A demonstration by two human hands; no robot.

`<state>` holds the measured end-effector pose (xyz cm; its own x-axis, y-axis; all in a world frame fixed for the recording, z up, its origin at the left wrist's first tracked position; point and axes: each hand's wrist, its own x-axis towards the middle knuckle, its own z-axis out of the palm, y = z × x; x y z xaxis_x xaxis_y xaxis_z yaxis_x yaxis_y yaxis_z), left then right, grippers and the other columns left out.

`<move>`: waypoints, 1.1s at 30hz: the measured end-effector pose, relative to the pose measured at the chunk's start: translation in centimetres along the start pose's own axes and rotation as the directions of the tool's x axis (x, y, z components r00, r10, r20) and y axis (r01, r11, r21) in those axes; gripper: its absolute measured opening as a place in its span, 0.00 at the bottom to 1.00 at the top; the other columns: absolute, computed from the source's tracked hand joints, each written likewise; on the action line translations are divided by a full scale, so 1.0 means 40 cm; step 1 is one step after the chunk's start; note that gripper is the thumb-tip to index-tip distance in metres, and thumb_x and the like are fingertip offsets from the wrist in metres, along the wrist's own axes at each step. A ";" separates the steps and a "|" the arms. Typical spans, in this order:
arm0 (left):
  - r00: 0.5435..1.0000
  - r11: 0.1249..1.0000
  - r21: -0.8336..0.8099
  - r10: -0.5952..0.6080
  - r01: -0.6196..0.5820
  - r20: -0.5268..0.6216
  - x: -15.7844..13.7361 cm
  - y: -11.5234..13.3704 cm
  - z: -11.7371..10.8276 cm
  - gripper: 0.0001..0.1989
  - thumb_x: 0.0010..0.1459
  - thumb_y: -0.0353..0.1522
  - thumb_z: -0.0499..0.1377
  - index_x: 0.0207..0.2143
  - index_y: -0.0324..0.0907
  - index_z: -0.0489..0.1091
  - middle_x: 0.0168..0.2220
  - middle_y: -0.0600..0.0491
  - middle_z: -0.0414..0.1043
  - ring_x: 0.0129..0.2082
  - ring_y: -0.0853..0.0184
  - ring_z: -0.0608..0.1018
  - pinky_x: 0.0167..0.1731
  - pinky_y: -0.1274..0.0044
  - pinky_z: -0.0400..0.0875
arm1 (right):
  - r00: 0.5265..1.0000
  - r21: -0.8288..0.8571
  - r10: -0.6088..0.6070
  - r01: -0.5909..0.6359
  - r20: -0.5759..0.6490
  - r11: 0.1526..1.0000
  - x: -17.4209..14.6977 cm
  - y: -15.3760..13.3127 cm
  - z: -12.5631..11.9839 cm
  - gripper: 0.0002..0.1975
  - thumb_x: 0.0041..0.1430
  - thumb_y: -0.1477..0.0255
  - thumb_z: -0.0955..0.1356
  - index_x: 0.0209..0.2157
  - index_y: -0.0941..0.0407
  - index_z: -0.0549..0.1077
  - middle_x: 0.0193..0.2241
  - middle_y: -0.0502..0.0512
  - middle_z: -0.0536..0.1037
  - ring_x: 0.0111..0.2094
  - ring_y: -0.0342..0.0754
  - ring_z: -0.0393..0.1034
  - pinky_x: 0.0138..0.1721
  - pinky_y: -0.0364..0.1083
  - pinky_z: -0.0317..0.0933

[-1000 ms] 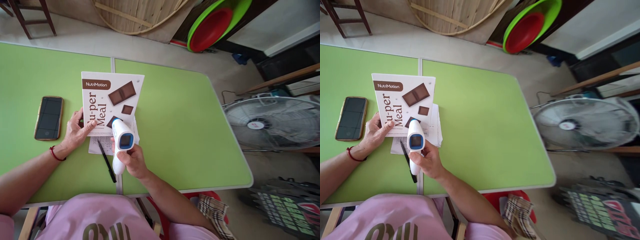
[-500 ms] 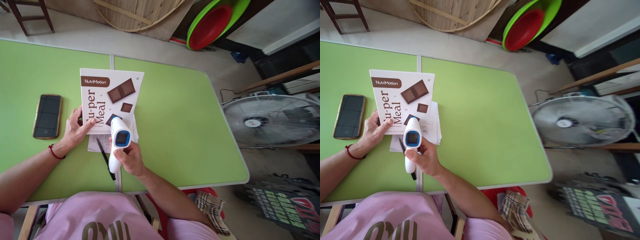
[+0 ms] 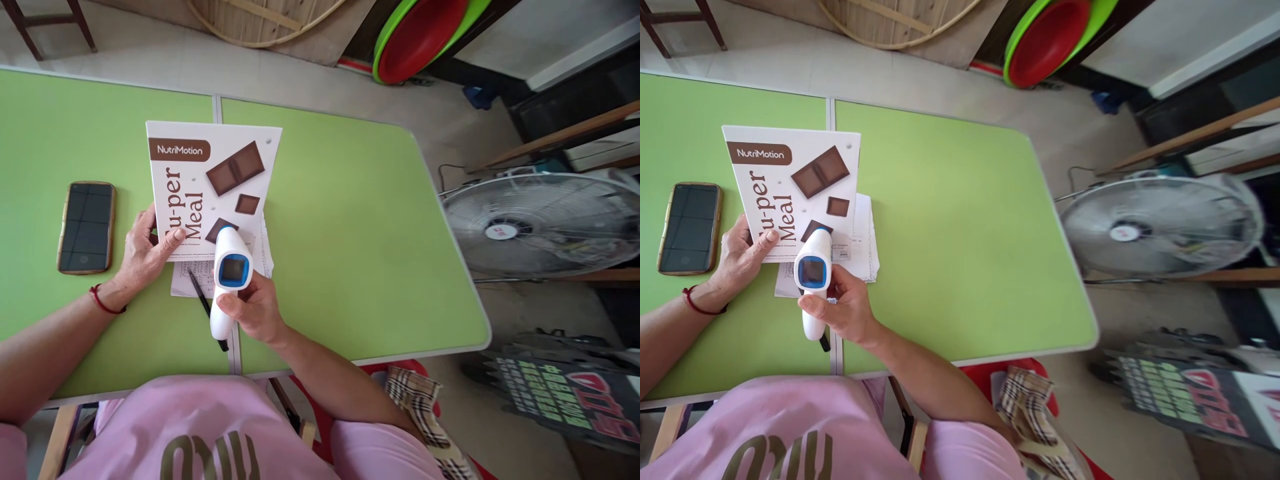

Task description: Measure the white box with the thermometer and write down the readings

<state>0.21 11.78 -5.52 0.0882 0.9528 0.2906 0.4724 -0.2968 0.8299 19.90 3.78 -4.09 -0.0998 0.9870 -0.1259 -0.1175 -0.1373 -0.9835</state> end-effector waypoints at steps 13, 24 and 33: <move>1.000 0.989 -0.148 -0.023 0.023 0.000 -0.006 0.014 0.007 0.29 0.60 0.57 0.61 0.49 0.44 0.75 0.40 0.48 0.77 0.34 0.58 0.77 0.27 0.71 0.71 | 0.996 -0.023 -0.083 0.083 -0.008 0.996 0.005 -0.018 0.003 0.24 0.43 0.49 0.76 0.23 0.53 0.67 0.18 0.45 0.69 0.20 0.40 0.58 0.20 0.43 0.58; 0.968 0.929 -0.300 0.161 -0.215 -0.194 0.016 -0.022 0.022 0.28 0.61 0.51 0.65 0.55 0.46 0.63 0.56 0.44 0.68 0.56 0.52 0.74 0.57 0.63 0.71 | 0.813 -0.787 -0.570 0.275 -0.116 0.552 0.037 -0.050 -0.193 0.20 0.55 0.50 0.67 0.35 0.53 0.74 0.27 0.54 0.76 0.26 0.49 0.68 0.28 0.51 0.67; 0.976 0.921 -0.333 0.163 -0.202 -0.141 0.023 -0.028 0.019 0.28 0.63 0.50 0.64 0.59 0.52 0.59 0.62 0.46 0.61 0.64 0.52 0.66 0.66 0.59 0.60 | 0.960 -0.975 -0.280 0.052 -0.011 0.216 0.069 -0.004 -0.268 0.23 0.62 0.55 0.67 0.50 0.57 0.75 0.41 0.63 0.81 0.40 0.56 0.74 0.38 0.52 0.68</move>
<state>0.44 13.02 -6.55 0.0391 0.8730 0.4862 0.1254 -0.4870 0.8643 30.26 7.44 -5.66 -0.0516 0.9868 0.1533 0.9327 0.1025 -0.3458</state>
